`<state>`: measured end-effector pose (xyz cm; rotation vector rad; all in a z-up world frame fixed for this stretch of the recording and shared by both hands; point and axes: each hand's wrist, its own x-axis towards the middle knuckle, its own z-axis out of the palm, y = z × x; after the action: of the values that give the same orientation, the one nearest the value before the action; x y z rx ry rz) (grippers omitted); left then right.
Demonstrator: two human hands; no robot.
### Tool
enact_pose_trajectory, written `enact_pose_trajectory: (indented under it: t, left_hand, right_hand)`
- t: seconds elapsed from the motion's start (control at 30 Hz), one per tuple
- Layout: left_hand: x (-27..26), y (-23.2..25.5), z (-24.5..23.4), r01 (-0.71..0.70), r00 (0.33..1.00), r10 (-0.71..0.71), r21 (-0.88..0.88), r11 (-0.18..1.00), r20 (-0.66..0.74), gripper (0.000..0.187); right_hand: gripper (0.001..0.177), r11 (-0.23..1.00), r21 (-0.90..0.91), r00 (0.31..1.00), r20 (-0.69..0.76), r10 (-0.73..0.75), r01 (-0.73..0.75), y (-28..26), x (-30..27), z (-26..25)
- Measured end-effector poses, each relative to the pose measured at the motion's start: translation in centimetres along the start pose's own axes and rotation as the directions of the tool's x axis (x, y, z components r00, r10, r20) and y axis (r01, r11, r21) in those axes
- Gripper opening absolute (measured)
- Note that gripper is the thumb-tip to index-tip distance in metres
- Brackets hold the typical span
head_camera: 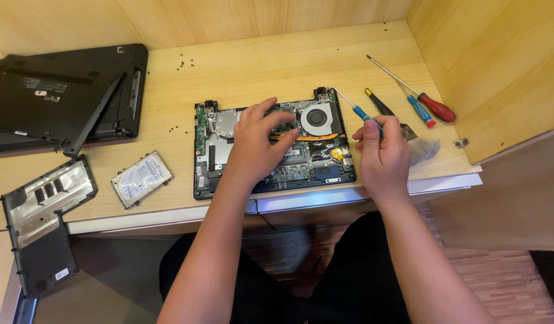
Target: The person uses a screwdriver to remove screws from a disassembled laptop motherboard, then uses a brush to clean dust from the fan and surrounding components.
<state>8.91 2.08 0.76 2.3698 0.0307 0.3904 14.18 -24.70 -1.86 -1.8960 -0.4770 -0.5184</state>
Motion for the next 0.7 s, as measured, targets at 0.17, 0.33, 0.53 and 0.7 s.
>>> enact_pose_trajectory:
  t: [0.17, 0.33, 0.53, 0.7]
  left_hand:
    - [1.0, 0.6, 0.3, -0.006, 1.0, 0.008, 0.114, 0.993, -0.016, 0.01]
    - [3.0, -0.2, 1.5, -0.175, 0.985, 0.162, 0.375, 0.91, 0.068, 0.009]
    - [4.5, -4.5, 4.0, -0.229, 0.971, 0.182, 0.382, 0.895, 0.156, 0.014]
    - [4.4, -3.9, 3.6, -0.239, 0.97, 0.203, 0.379, 0.894, 0.133, 0.01]
  right_hand:
    - [0.03, 1.0, -0.013, 1.0, 0.011, 0.001, -0.001, -0.1, 0.0, 0.0]
    - [0.03, 1.0, -0.008, 1.0, 0.013, 0.018, -0.018, -0.3, 0.1, 0.0]
    - [0.032, 0.998, -0.038, 0.998, 0.041, 0.052, -0.051, 0.0, 0.1, -0.2]
    - [0.031, 0.998, -0.039, 0.997, 0.056, 0.043, -0.041, 0.2, 0.1, -0.1]
